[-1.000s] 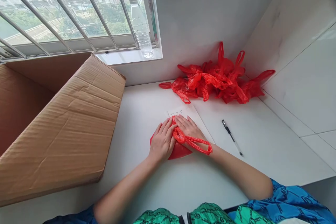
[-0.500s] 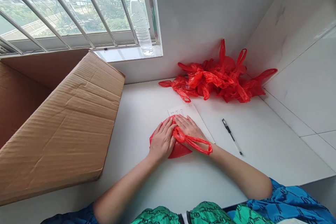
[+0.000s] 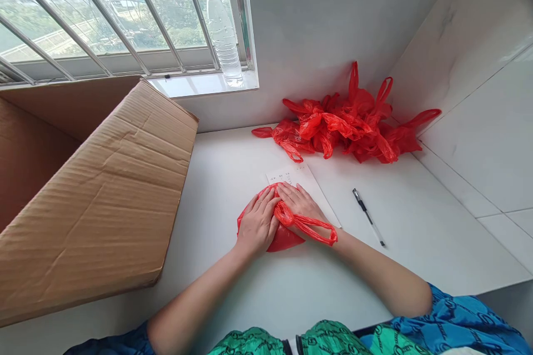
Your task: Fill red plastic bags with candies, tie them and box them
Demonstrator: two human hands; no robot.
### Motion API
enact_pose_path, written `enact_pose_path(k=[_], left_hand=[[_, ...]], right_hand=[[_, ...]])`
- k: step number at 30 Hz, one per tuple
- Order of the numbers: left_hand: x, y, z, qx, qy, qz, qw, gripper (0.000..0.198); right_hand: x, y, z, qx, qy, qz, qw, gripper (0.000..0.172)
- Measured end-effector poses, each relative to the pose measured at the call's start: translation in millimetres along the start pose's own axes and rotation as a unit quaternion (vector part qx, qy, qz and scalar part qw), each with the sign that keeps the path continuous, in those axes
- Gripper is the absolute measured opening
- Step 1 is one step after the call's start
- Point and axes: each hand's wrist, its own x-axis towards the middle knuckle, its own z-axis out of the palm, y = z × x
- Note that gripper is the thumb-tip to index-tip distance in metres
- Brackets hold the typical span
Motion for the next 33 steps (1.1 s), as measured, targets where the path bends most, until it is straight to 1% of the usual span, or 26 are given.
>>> enact_pose_path(k=[22,26,28,30,31,33], left_hand=[[0,-1,3.1,-0.024,-0.001,-0.006,1.000,0.041],[0,-2,4.3,-0.045,-0.001,-0.012,0.999,0.041],[1,-2,3.4,-0.088,0.007,-0.018,0.996,0.040],[1,-3,1.0,-0.180,0.030,-0.040,0.982,0.036],[2,-3,-0.8,-0.241,0.046,-0.063,0.967,0.035],[2,-4,-5.7,-0.363,0.080,-0.127,0.919,0.034]], right_hand=[[-1,1,3,0.010,-0.001,0.002,1.000,0.056],[-1,2,4,0.020,-0.005,0.005,1.000,0.055],[0,2,2,0.035,-0.011,0.012,0.999,0.055],[1,2,-6,0.071,-0.022,0.018,0.997,0.057],[1,2,-11,0.099,-0.028,0.019,0.995,0.057],[0,3,-24,0.170,-0.033,0.027,0.985,0.052]])
